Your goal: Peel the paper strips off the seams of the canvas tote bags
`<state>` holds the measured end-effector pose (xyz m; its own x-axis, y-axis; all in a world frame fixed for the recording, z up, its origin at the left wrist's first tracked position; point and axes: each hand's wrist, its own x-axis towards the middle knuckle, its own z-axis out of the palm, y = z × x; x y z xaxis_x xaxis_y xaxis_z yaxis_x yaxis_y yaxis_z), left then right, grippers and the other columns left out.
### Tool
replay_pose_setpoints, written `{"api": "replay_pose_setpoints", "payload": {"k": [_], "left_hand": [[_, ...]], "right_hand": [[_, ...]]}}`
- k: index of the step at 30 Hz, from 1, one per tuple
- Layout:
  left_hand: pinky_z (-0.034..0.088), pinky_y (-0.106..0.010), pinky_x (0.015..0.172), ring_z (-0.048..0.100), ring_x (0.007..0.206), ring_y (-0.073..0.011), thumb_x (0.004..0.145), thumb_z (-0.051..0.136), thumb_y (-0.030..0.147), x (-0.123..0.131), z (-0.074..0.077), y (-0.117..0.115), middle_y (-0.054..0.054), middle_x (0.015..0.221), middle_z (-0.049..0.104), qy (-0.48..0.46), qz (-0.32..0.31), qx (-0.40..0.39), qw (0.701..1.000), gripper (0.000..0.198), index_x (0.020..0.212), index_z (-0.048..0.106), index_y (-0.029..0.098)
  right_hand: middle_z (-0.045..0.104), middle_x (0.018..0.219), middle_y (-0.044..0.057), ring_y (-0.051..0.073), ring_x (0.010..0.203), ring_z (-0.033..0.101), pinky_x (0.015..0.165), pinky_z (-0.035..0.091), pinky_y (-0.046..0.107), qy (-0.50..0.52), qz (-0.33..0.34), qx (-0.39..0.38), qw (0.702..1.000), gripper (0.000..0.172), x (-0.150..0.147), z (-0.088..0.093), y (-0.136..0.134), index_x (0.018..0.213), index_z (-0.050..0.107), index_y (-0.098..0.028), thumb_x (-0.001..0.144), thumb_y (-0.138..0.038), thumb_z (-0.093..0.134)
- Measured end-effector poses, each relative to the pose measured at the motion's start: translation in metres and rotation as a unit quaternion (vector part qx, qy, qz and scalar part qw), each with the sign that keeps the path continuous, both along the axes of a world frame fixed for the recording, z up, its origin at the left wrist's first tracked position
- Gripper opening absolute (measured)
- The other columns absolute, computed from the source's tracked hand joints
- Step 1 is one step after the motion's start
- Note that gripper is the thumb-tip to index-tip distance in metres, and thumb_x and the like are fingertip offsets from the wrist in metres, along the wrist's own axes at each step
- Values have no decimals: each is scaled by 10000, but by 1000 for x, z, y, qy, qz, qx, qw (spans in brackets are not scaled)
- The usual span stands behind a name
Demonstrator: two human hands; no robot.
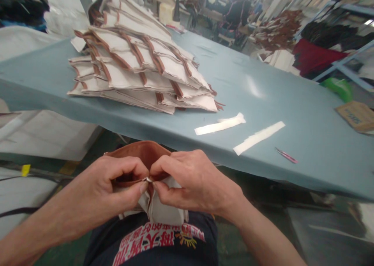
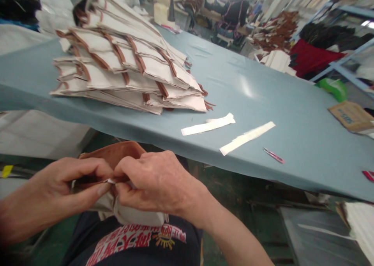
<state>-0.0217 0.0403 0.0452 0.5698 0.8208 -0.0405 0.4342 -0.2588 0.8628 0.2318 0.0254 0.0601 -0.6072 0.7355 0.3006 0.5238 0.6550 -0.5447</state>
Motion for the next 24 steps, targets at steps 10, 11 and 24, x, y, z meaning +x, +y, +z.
{"api": "replay_pose_setpoints", "payload": {"k": [10, 11, 24], "left_hand": [[450, -200, 533, 596, 562, -137, 930, 640, 317, -1, -3, -1, 47, 617, 690, -7, 10, -16, 1000, 250, 721, 755, 242], [456, -198, 538, 605, 565, -136, 925, 648, 302, 0, -3, -2, 49, 623, 696, -13, 10, -18, 1000, 234, 724, 751, 241], [444, -216, 561, 572, 599, -139, 1002, 683, 426, -10, -26, -16, 37, 670, 631, -66, 39, -96, 992, 306, 769, 711, 228]], "right_hand": [[873, 900, 33, 171, 776, 784, 737, 533, 274, 93, 0, -52, 994, 108, -1, -5, 0, 985, 757, -213, 1045, -180, 674], [870, 893, 25, 155, 755, 773, 724, 529, 257, 113, 11, -75, 991, 110, 0, -6, 1, 979, 766, -207, 1045, -170, 687], [888, 937, 38, 131, 770, 785, 737, 543, 213, 133, 62, -156, 977, 134, 4, -13, 5, 1046, 823, -192, 1128, -236, 726]]}}
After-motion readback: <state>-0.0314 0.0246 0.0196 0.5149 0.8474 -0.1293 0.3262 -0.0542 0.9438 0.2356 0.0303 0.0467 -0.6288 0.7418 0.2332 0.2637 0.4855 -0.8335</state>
